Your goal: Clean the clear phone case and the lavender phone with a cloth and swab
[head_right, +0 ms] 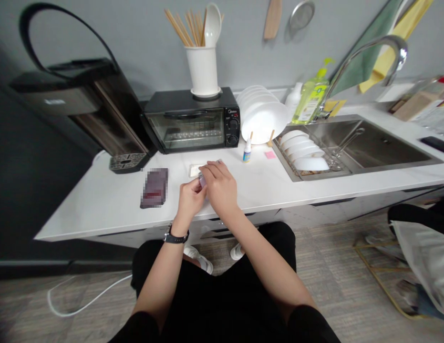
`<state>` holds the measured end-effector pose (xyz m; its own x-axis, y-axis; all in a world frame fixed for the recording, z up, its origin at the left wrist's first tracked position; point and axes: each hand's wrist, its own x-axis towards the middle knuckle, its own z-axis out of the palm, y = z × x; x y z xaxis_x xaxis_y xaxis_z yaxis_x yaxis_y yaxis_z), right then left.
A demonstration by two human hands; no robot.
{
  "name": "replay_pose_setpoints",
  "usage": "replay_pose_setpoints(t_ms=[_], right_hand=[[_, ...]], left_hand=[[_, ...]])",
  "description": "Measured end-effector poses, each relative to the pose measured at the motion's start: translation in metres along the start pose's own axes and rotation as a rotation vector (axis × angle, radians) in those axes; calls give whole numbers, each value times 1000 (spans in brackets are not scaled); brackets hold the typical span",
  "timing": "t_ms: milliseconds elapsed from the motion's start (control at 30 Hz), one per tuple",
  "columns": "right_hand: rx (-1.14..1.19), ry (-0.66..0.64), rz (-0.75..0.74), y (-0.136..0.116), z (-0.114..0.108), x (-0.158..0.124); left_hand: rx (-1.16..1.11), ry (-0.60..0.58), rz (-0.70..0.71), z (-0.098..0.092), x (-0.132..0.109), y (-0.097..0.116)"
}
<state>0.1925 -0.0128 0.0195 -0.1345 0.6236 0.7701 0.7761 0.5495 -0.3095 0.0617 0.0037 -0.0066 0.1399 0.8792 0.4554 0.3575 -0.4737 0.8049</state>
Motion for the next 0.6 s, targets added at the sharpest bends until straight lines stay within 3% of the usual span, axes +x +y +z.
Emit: replay_pose_setpoints(t_ms=[133,300,467,600], right_hand=[[29,-44,-141,-2,4,-2],[102,-68,-300,16,3,-11],[126,18,-171,33,-2,-15],[59,0,-10,27,-8,-9]], left_hand=[[37,-2,20,-2,1,-1],[64,21,-15,0,2,-3],[-17,26,-32,2,2,-1],[-25,31,-20,2,0,-1]])
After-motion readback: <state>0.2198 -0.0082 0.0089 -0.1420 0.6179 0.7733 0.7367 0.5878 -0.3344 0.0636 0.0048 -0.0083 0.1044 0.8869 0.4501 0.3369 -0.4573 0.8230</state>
